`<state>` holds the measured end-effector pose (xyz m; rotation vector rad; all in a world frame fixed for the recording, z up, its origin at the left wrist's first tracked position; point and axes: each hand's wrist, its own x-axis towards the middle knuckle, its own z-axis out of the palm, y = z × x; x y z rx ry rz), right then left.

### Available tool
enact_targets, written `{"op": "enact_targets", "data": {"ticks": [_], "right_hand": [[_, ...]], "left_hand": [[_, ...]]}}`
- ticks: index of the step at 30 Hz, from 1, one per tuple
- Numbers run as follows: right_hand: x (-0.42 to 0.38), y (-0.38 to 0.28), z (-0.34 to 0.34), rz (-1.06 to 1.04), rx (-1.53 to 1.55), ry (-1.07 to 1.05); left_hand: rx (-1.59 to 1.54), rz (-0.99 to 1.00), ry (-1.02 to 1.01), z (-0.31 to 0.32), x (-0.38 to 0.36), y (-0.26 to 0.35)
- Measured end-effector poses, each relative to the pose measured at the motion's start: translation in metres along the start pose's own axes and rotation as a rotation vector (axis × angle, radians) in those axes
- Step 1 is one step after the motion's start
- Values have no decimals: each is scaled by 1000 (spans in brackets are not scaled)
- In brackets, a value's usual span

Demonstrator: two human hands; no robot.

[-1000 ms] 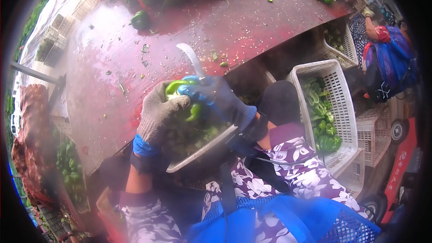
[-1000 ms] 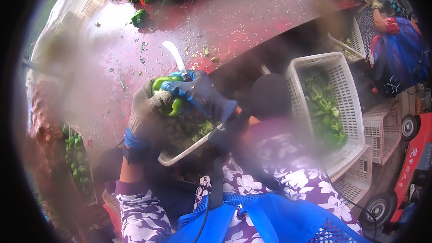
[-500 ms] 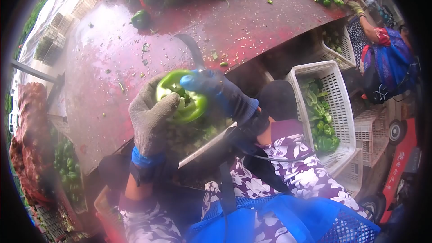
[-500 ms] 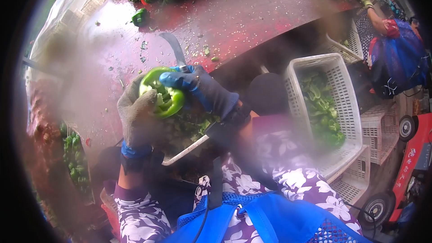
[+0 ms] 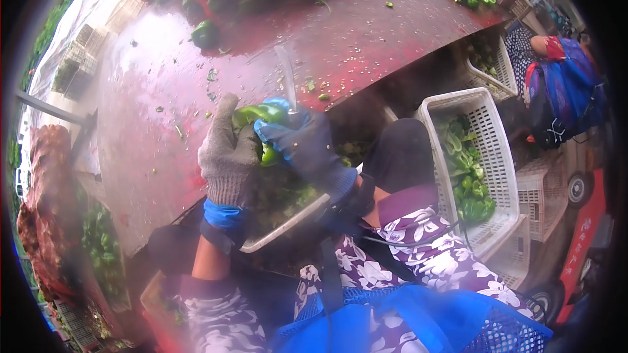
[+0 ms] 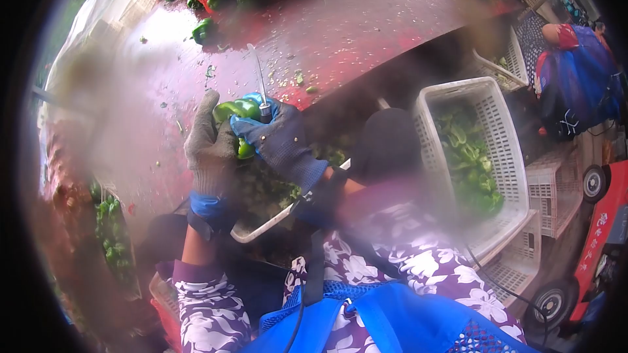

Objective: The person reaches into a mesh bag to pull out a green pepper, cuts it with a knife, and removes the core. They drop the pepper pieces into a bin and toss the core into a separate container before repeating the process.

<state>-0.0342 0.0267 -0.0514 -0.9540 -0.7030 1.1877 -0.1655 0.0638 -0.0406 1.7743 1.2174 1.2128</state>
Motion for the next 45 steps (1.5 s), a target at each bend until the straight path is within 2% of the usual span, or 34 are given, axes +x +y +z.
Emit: {"op": "enact_targets", "data": {"ticks": [1,4,7,8,11,14,15,16,18,20,21,25,28,29,30,32,33,35,36,38,43,45], "right_hand": [[0,-1,-2,-23,9,6],[4,-4,-9,-88,131,91],[12,-16,-33,-59,125,58],[11,-19,-40,-18,167,38],[16,-26,-61,144,411,-100],[0,-76,-82,180,652,-182],[2,-75,-112,153,836,-372],[4,-73,-142,156,1003,-573],[14,-60,-177,60,1300,-786],[-14,-84,-157,-49,1376,-471],[-12,-88,-157,-45,1381,-445],[-2,-93,-160,56,1214,-449],[-7,-86,-176,86,1056,-417],[-11,-89,-173,107,1062,-326],[-10,-92,-168,132,1154,-298],[-9,-93,-163,88,1063,-189],[-3,-96,-160,88,1072,-282],[-5,-98,-154,101,1027,-106],[-5,-95,-154,98,977,-84],[-2,-95,-153,98,881,-38],[1,-100,-135,135,656,57],[3,-90,-132,165,602,29]], "left_hand": [[-29,13,33,5,2,-2],[-309,-448,-43,-9,20,-7],[-470,-397,3,-17,23,-26],[-400,-366,-12,-13,21,-23],[-344,-406,-199,0,11,-7],[-106,-412,-506,9,-3,10],[-34,-411,-588,9,-6,15],[61,-278,-606,8,-7,6],[249,-14,-633,13,-3,-27],[66,-210,-522,22,15,-37],[-27,-306,-464,28,28,-41],[51,-99,-214,45,117,-96],[479,70,-48,42,195,-96],[621,107,-16,40,222,-97],[733,108,38,42,249,-104],[947,101,145,46,294,-123],[986,39,124,47,309,-133],[1059,-81,76,52,334,-151],[995,-208,-52,51,342,-155],[907,-193,-29,47,351,-173],[727,-304,-64,35,333,-147],[802,-253,-73,25,328,-154]]}}
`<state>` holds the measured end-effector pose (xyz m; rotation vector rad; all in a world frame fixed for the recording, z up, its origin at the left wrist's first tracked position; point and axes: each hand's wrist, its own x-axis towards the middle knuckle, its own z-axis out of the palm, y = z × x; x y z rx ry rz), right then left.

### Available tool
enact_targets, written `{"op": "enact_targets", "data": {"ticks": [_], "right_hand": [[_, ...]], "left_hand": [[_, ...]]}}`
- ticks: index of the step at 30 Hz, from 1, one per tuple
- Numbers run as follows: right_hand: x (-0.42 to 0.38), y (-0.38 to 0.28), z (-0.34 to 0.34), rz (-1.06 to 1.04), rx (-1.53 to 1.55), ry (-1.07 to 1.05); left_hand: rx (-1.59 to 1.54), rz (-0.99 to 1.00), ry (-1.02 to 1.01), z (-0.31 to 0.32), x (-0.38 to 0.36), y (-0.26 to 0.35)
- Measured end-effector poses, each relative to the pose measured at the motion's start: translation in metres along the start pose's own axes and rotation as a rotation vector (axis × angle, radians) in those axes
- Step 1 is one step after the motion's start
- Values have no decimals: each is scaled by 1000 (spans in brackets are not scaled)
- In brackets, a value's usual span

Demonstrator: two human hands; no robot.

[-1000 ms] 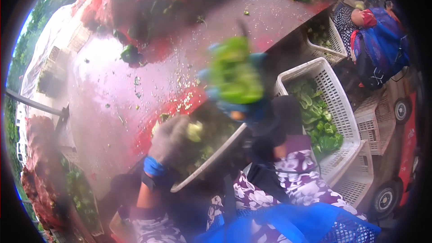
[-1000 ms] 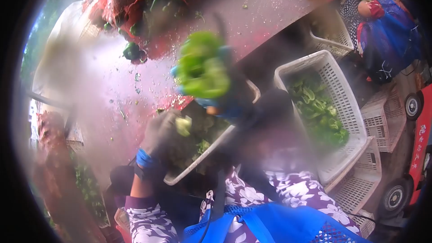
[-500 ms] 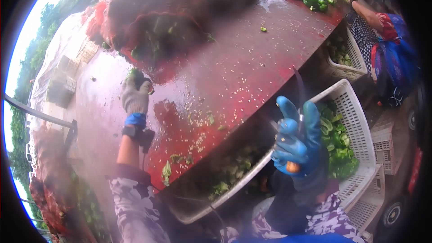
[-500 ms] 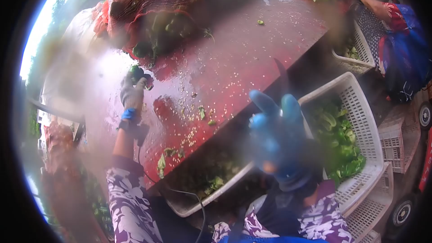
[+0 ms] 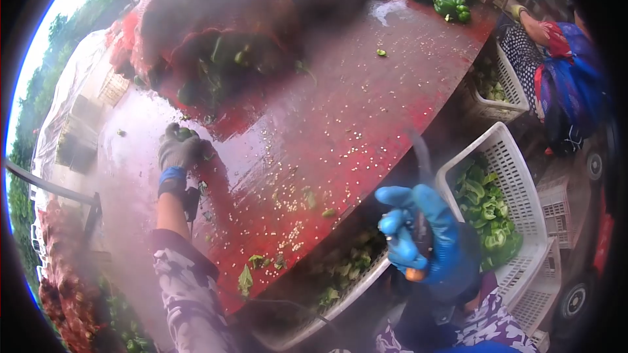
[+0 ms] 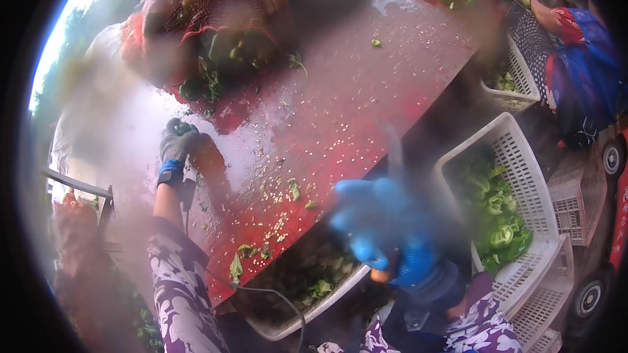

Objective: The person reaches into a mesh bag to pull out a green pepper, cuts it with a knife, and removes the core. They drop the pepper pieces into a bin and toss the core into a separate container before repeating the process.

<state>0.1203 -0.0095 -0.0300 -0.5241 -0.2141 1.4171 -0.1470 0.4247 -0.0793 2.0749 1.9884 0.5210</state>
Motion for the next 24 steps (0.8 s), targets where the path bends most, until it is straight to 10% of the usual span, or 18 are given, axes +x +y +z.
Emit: {"op": "enact_targets", "data": {"ticks": [9,16,24], "right_hand": [[14,31,-13,176,-259,-70],[29,93,14,219,-814,34],[35,147,18,246,-806,44]], "left_hand": [[7,309,-35,-17,-154,8],[-899,-100,-238,0,-258,-21],[-773,107,-342,-41,-331,-17]]}}
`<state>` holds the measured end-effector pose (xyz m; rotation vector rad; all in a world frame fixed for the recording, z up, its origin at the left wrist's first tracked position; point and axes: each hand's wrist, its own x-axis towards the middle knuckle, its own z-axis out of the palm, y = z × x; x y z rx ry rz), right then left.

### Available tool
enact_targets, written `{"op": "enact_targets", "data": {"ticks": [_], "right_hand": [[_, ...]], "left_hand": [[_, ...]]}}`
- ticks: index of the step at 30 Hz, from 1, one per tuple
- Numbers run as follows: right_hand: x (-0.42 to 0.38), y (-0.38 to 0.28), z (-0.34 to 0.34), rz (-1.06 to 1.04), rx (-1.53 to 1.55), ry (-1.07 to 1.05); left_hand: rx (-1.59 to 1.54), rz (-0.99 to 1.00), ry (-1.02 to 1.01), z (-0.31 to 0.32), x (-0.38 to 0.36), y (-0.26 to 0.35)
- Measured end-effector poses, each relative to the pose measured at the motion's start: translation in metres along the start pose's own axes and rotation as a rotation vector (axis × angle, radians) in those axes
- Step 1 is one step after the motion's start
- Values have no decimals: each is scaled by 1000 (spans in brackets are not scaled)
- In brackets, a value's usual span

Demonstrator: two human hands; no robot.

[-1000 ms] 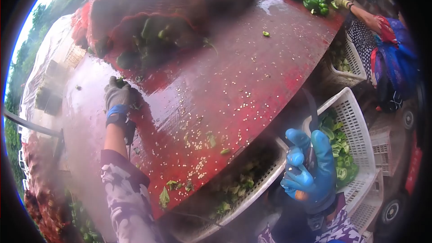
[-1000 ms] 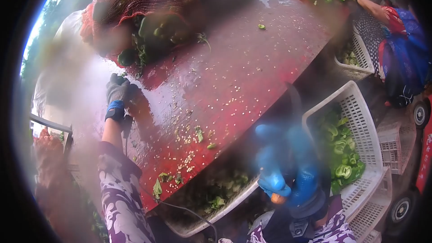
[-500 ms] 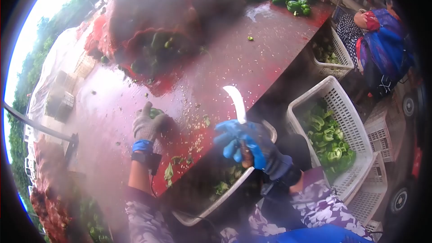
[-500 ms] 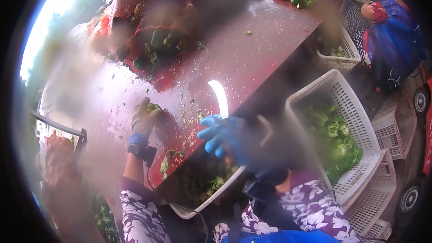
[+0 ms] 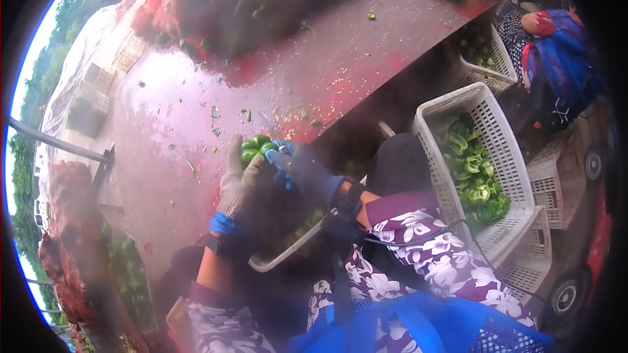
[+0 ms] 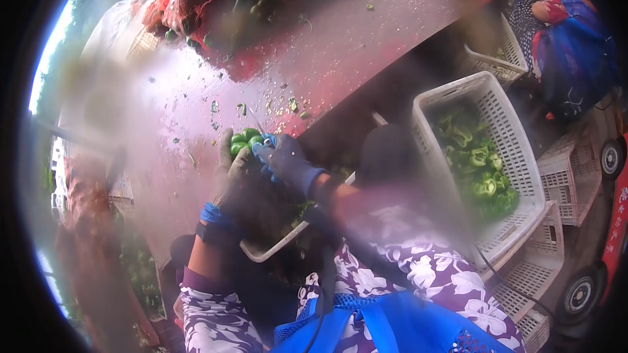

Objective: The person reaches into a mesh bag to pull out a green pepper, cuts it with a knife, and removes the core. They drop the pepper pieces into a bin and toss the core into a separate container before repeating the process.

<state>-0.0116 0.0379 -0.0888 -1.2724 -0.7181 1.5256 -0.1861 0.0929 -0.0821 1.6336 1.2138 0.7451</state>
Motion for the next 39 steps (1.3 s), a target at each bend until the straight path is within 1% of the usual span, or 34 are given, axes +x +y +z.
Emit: {"op": "enact_targets", "data": {"ticks": [1,3,5,8,10,11,13,14,16,17,19,22,25,26,28,29,31,34,37,39], "right_hand": [[0,-2,1,-40,23,-4],[0,-7,1,-47,-36,-4],[0,-10,1,-51,-99,-15],[-1,-15,-3,-60,-201,-51],[-2,-19,-5,-56,-272,-83],[0,-19,-7,-120,-403,-46],[3,-16,-9,-255,-667,30],[6,-8,-11,-309,-750,45],[5,4,-14,-419,-915,78],[4,8,-16,-362,-849,28],[-3,2,-12,-249,-713,-69],[1,4,-9,-142,-671,-91],[-3,0,-5,-13,-451,-130],[-4,-3,-4,9,-441,-153],[-6,-8,-5,56,-417,-200],[-4,-4,-5,38,-397,-195],[0,7,-3,0,-361,-182],[-5,18,7,60,-347,-142],[0,22,7,85,-451,-164],[8,41,-1,-338,-943,-232]], "left_hand": [[113,56,-23,-9,1,-3],[234,111,-51,-17,4,-8],[250,100,-63,-20,5,-4],[384,254,60,-14,10,-23],[425,265,85,-15,13,-29],[448,272,97,-15,14,-31],[513,354,154,-12,13,-30],[543,393,184,-11,12,-29],[475,308,187,-8,9,-23],[441,269,189,-7,9,-21],[471,317,210,-6,10,-25],[481,340,213,-6,8,-23],[507,389,225,-5,8,-22],[522,413,232,-5,8,-23],[500,350,221,-4,6,-21],[489,318,216,-3,5,-20],[538,396,186,-5,6,-22],[545,453,174,-3,-3,-9],[393,397,135,-2,-12,11],[275,282,101,-2,-12,14]]}}
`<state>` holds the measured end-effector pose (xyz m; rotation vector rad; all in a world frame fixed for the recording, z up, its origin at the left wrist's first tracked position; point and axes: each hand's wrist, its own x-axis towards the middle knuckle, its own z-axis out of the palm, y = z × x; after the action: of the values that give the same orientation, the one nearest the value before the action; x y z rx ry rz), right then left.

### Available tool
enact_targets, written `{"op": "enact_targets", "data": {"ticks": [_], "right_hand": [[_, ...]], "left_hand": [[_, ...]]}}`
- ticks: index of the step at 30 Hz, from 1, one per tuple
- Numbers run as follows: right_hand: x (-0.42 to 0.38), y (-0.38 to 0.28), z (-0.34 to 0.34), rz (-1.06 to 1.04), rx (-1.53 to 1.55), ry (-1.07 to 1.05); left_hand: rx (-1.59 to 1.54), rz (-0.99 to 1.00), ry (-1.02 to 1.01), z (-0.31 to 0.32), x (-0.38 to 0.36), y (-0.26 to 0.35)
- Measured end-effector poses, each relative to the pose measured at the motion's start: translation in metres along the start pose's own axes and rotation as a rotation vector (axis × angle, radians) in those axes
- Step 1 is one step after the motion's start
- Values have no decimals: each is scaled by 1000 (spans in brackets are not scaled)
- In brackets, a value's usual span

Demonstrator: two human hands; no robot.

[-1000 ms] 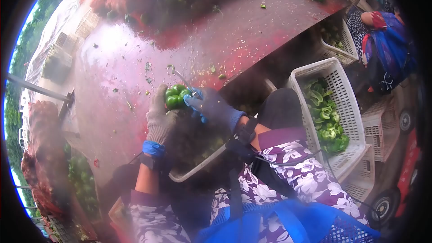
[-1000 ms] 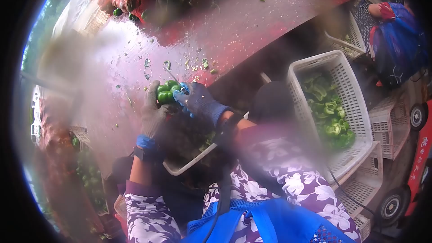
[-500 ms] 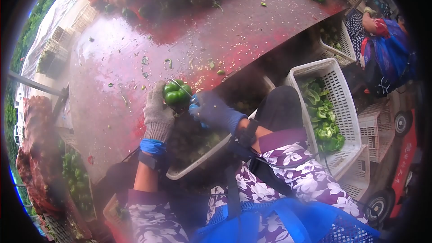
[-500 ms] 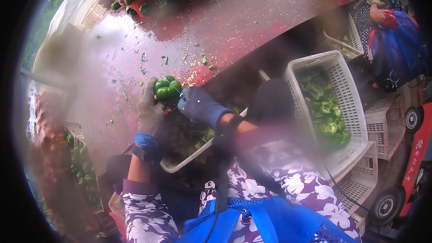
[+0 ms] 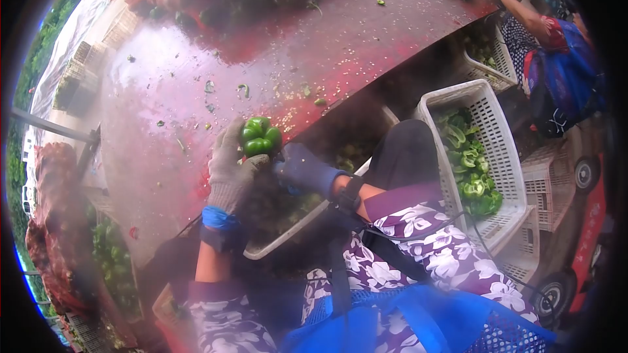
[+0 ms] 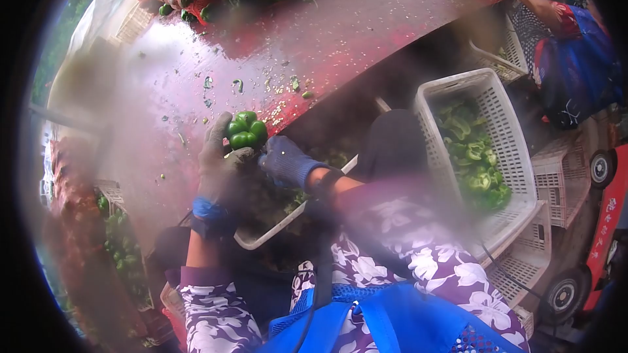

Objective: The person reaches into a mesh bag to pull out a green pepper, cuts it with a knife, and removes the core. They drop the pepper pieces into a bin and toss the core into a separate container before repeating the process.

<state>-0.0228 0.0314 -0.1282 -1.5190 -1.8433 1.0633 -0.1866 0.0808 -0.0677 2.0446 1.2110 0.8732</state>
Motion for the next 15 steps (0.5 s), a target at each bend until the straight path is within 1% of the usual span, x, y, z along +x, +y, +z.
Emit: {"op": "enact_targets", "data": {"ticks": [2,3,5,7,8,11,13,15], "right_hand": [[6,19,13,-289,-327,138],[9,20,17,-393,-388,252],[11,24,25,-304,-199,316],[3,-2,9,98,283,214],[0,-10,2,149,368,182],[-3,-23,-12,298,627,93],[-2,-23,-17,405,804,40],[-1,-19,-20,361,799,-6]], "left_hand": [[-56,-144,-5,-3,1,-1],[-71,-201,4,-3,1,0],[-28,-241,65,9,4,7],[71,-244,106,16,7,11],[138,-235,119,17,9,12],[130,-255,84,12,13,6],[45,-221,76,10,12,0],[-26,-210,56,6,11,-2]]}}
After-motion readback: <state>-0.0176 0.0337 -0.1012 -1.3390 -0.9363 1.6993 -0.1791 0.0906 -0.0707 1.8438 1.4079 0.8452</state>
